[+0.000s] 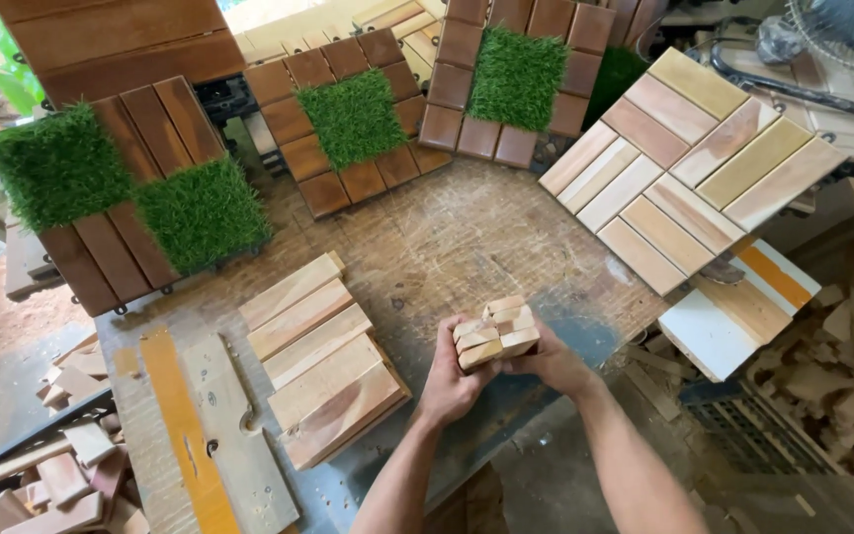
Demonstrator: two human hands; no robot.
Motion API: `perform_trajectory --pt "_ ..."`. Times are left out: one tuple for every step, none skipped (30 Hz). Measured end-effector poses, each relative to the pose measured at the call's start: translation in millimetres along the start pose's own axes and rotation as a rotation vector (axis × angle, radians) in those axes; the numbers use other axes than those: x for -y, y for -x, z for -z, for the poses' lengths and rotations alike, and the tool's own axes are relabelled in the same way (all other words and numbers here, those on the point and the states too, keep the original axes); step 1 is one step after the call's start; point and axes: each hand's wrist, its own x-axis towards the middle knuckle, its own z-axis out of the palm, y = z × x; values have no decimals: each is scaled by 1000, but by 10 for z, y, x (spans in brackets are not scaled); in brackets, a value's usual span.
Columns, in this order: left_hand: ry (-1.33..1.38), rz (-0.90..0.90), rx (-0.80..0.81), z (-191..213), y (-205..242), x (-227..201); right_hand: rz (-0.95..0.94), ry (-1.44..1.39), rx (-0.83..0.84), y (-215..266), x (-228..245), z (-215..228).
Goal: Sorting and stacking small wooden blocks from a crate onto a workbench in a woodworking shop.
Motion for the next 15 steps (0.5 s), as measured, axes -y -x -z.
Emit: perform_trajectory --pt "-6 6 7 9 26 -4 2 -7 -8 44 -17 -15" --pt "-4 -15 8 13 56 -14 -12 -23 -15 94 -28 -33" --pt "-3 -50 17 15 2 -40 -11 -30 -20 66 3 -14" --pt "-9 -60 32 -28 -80 -155 6 -29 -26 -4 87 -43" --pt "18 -88 16 -99 -58 -243 19 -12 -10 28 147 -90" --pt "44 -117 1 -160 -28 -330 32 6 6 61 201 -147" --pt "49 -115 -4 -135 30 -226 26 8 8 131 267 -196" --pt "82 -109 -11 -106 94 -130 20 23 -6 202 337 -255" --pt "109 -124 -18 -53 61 -69 31 44 -7 149 446 -298" --pt "108 -143 -24 -153 146 -92 42 51 9 219 619 -344" --pt "87 -80 -125 -251 266 -104 -33 69 76 336 767 -407" --pt "68 -17 -226 -342 383 -106 -109 86 141 450 905 -470" --pt "71 -15 -242 -456 559 -156 -120 87 154 556 996 -538" --pt "163 97 -397 -563 729 -204 -149 127 229 653 1078 -609" --pt "257 197 -555 -646 834 -260 -172 172 314 670 1172 -673"
